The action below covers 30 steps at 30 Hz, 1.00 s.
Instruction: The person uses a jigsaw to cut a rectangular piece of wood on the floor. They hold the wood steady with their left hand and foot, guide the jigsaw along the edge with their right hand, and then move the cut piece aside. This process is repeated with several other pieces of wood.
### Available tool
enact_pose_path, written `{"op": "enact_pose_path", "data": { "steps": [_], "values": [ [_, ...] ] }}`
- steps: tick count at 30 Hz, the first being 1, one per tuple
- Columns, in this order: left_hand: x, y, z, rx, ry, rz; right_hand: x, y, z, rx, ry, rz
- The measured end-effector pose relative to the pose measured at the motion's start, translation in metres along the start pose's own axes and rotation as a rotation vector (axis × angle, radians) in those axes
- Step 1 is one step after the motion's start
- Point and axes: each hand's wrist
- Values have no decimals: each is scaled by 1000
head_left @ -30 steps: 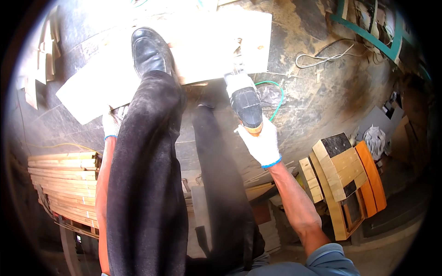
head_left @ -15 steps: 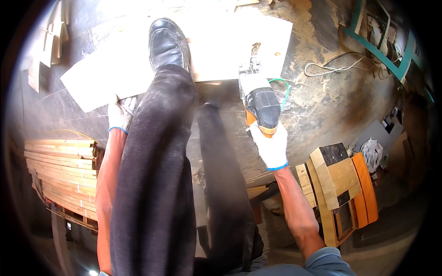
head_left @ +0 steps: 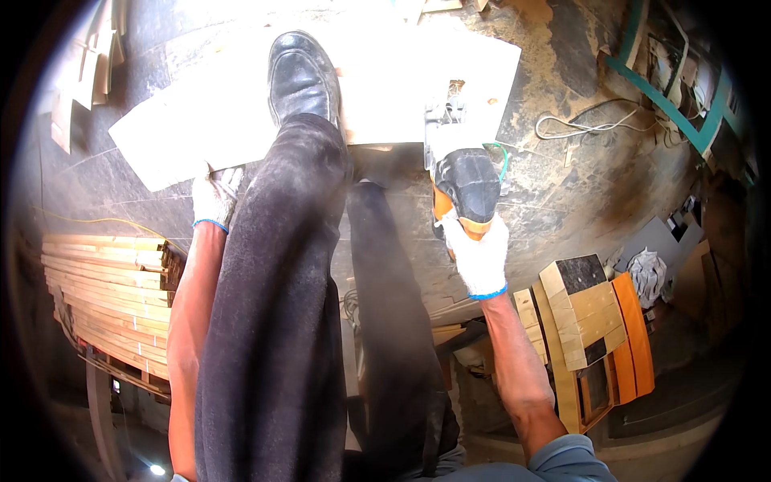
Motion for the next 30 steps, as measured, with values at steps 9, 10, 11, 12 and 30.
{"op": "enact_pose_path", "data": {
  "steps": [9, 10, 11, 12, 30],
  "values": [
    [0, 8, 7, -1, -15, 3, -16, -7, 0, -5, -1, -48],
    [1, 10, 10, 6, -10, -4, -17, -8, -2, -16, 3, -57],
    [1, 8, 8, 2, -5, -7, -19, -9, -3, -17, 18, -72],
    [0, 5, 4, -2, -1, -11, -21, -9, -3, -19, 33, -88],
    [-2, -3, -7, -18, 15, -61, -15, -4, -6, -53, 108, -84]
  ]
}}
Point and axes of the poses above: each hand's wrist, its own y-axis away from the middle knuckle, its own z-axis out of the palm, x = y × z
